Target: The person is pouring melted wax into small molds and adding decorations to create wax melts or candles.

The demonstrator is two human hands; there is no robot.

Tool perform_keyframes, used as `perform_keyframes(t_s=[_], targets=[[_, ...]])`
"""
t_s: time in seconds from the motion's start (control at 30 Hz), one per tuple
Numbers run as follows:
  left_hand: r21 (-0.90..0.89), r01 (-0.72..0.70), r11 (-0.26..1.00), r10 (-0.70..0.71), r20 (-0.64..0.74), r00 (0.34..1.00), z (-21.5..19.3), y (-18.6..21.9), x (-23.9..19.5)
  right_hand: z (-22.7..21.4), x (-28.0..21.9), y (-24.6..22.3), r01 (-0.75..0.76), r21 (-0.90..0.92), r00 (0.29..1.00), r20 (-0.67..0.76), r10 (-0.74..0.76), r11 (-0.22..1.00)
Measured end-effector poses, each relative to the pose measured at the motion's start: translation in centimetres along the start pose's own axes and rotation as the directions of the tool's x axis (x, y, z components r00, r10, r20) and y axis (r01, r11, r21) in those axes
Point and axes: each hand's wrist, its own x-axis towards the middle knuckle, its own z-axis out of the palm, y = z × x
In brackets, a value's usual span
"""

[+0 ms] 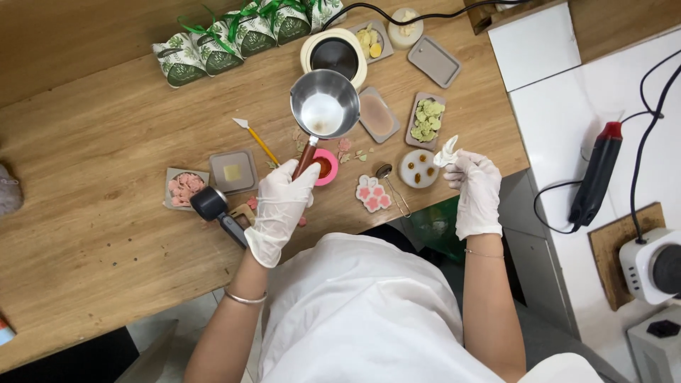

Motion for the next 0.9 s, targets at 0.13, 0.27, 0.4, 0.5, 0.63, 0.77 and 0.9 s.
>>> perform_keyframes(t_s=[0.13, 0.27, 0.4, 0.5, 0.63, 0.77, 0.9], targets=[[0.069, -0.041, 0.997, 0.048, -0.1, 0.994, 2.7, 1.1, 3.8, -1.7, 4.8, -1.1, -0.066, 0.122, 0.998, 0.0, 0.066, 0.99], [-0.051, -0.099, 0.994, 0.089, -0.164, 0.982, 5.6, 1.0, 7.5, -2.7, 8.4, -1.3, -0.043, -0.261, 0.994, 0.083, 0.066, 0.964], [-0.087, -0.083, 0.993, 0.068, -0.167, 0.984, 7.6, 1.2, 9.7, 0.1, 7.3, -1.6, 0.376, -0.541, 0.915, 0.347, -0.208, 0.752], [-0.114, -0.018, 0.993, -0.002, -0.178, 0.984, 9.0, 1.1, 10.8, 4.7, 4.7, -2.0, 0.538, -0.469, 0.779, 0.594, -0.201, 0.7], [-0.2, -0.004, 0.98, -0.031, -0.17, 0.985, 10.2, 0.7, 11.7, 8.6, 6.2, 3.9, 0.831, -0.29, 0.478, 0.809, -0.342, 0.474], [-0.075, -0.026, 0.997, 0.007, -0.238, 0.971, 10.5, 0.9, 11.6, 12.0, 7.6, 5.9, 0.886, -0.379, 0.422, 0.898, -0.123, 0.267], [0.112, -0.087, 0.99, 0.125, -0.408, 0.904, 10.6, 0.7, 10.8, 14.5, 8.2, 7.5, 0.917, -0.37, 0.383, 0.922, -0.064, 0.149]])
